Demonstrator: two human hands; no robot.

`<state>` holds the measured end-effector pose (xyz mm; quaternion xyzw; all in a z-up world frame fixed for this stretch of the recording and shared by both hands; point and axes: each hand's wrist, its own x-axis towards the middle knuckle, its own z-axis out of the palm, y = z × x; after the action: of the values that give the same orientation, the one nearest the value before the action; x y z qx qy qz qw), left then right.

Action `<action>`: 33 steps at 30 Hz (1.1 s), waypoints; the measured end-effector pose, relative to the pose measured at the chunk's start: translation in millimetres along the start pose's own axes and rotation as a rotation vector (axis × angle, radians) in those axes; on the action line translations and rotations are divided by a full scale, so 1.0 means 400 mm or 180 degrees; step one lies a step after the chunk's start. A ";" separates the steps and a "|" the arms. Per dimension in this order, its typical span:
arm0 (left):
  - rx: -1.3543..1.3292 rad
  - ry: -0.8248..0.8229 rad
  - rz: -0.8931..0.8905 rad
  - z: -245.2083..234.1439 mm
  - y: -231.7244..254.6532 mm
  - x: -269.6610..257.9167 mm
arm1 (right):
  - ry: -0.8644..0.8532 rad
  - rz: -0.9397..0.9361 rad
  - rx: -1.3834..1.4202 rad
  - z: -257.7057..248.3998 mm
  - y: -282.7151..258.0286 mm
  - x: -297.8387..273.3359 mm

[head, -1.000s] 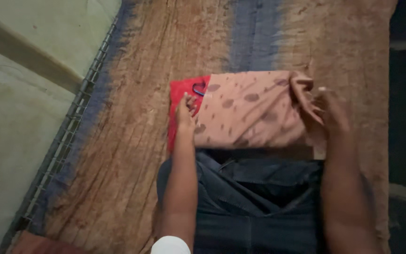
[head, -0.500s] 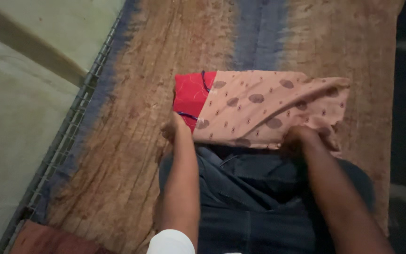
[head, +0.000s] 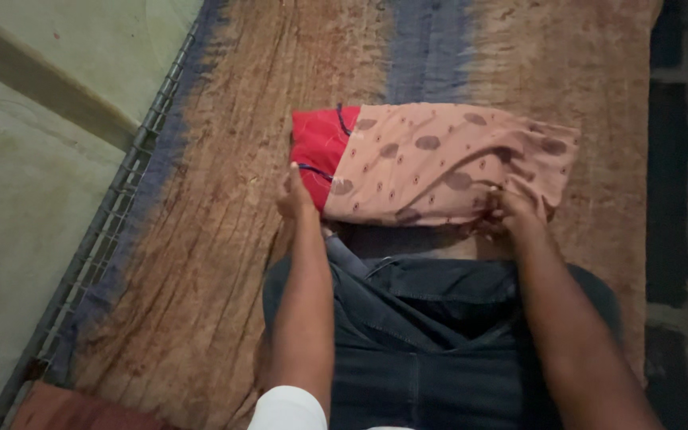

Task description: The person sits on a bed and removes a patterned pillowcase from a red pillow. They pull the fabric off the pillow, shake it out, and fold it into a small bundle.

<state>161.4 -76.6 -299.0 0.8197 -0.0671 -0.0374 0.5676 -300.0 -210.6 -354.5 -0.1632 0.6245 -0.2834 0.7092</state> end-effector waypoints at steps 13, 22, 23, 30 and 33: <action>-0.1996 -0.0978 -0.2043 0.042 0.035 -0.099 | -0.0646 -0.0882 0.1854 0.058 -0.005 0.051; -0.1859 -0.0383 -0.1565 0.062 -0.028 0.026 | 0.1038 -0.2564 0.0819 0.004 -0.101 0.012; -0.2137 -0.0414 -0.1601 0.052 -0.029 0.048 | 0.0978 -0.2622 0.0791 0.002 -0.112 -0.005; -0.3041 -0.1844 -0.1863 0.036 -0.021 0.099 | -0.0063 -0.2009 0.0899 0.023 -0.064 -0.049; -0.3497 -0.2673 -0.1994 0.045 -0.047 0.013 | -0.0664 -0.1434 0.1154 0.077 -0.012 -0.006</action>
<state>165.3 -87.4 -322.9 0.3168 -0.0134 -0.5338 0.7839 -270.8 -216.6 -344.7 -0.1965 0.4356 -0.5221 0.7064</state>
